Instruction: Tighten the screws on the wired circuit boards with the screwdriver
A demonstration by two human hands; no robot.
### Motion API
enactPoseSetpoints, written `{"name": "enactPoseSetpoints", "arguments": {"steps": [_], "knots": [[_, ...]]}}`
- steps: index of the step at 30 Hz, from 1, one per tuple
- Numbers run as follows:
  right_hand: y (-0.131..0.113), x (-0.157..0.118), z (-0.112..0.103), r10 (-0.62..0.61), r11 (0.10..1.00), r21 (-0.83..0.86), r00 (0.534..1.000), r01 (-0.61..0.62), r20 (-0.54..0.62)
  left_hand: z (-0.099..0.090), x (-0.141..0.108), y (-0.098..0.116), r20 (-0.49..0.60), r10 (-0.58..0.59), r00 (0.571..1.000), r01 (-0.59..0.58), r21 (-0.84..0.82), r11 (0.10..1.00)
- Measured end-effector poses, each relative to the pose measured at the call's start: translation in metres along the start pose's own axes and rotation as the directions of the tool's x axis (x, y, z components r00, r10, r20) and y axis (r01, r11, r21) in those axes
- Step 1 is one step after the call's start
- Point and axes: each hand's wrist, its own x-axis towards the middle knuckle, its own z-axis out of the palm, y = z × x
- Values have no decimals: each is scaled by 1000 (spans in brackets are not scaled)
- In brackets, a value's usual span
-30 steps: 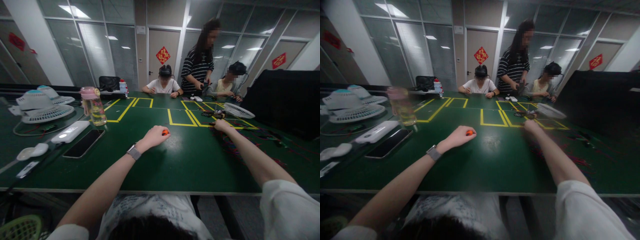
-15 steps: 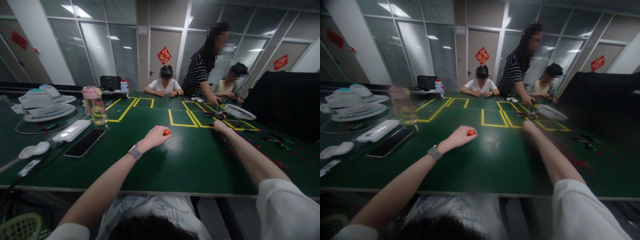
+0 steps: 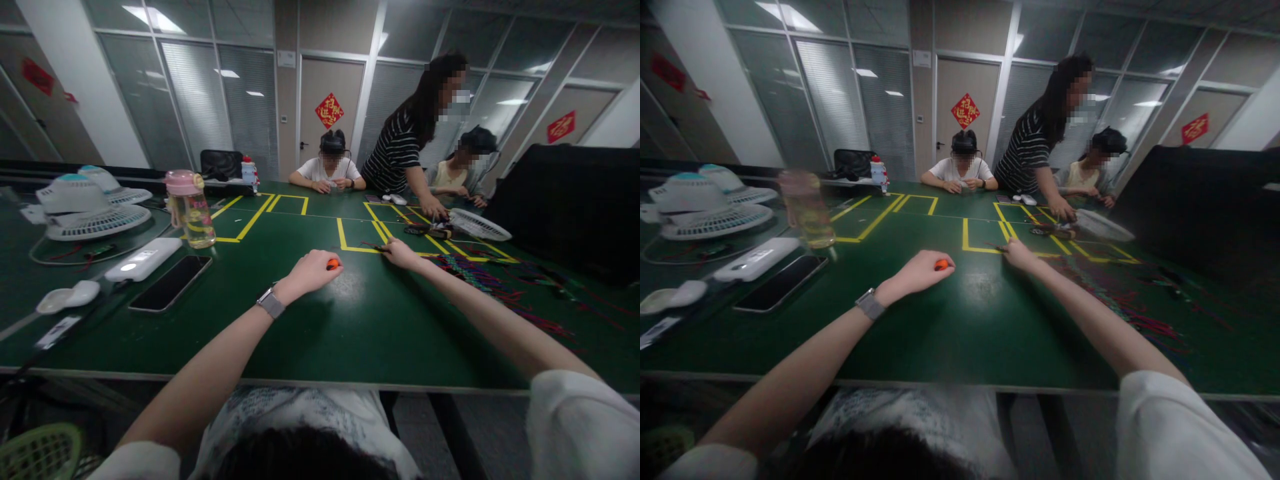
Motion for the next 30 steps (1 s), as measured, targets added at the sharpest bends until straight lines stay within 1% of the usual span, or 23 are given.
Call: {"name": "enactPoseSetpoints", "arguments": {"steps": [2, 5, 6, 7, 8, 9, 10, 12, 14, 17, 19, 21, 26, 28, 30], "knots": [[-26, -8, 4, -84, 996, 29, 994, 86, -62, -1, 0, 1, -4, -20, 1000, 20, 9, 1000], [-68, -28, 13, -204, 972, 86, 967, 219, -151, -4, 1, 4, -47, -56, 997, 57, 17, 998], [-81, -36, 16, -246, 957, 109, 950, 270, -191, -5, 1, 5, -69, -61, 996, 62, 12, 998], [-93, -44, 18, -300, 923, 155, 909, 354, -290, -6, 1, 6, -94, -70, 993, 71, 5, 997], [-104, -52, 20, -335, 887, 191, 871, 421, -360, -7, 1, 8, -126, -81, 989, 81, -8, 997], [-114, -59, 22, -366, 857, 211, 843, 471, -394, -9, 1, 9, -160, -91, 983, 87, -29, 996], [-123, -65, 23, -383, 836, 225, 825, 501, -415, -12, 1, 11, -200, -110, 974, 100, -57, 993], [-135, -75, 22, -404, 801, 258, 806, 540, -432, -17, 1, 14, -260, -127, 957, 91, -146, 985], [-143, -81, 20, -413, 771, 298, 799, 562, -437, -23, 1, 17, -320, -139, 937, 70, -219, 973], [-149, -88, 17, -411, 731, 375, 806, 570, -425, -31, 0, 19, -410, -121, 904, -22, -327, 945], [-151, -92, 16, -420, 700, 418, 807, 579, -415, -35, -1, 21, -435, -102, 895, -96, -410, 907], [-153, -98, 14, -433, 671, 449, 803, 590, -409, -36, -3, 23, -448, -87, 890, -146, -459, 876], [-155, -108, 8, -480, 614, 516, 801, 598, -358, -33, -9, 33, -479, -40, 877, -203, -443, 873], [-155, -108, 5, -489, 596, 545, 805, 590, -337, -29, -12, 35, -494, -15, 869, -255, -473, 843], [-155, -107, 5, -483, 572, 588, 814, 572, -323, -24, -14, 34, -530, -10, 848, -309, -510, 803]]}}
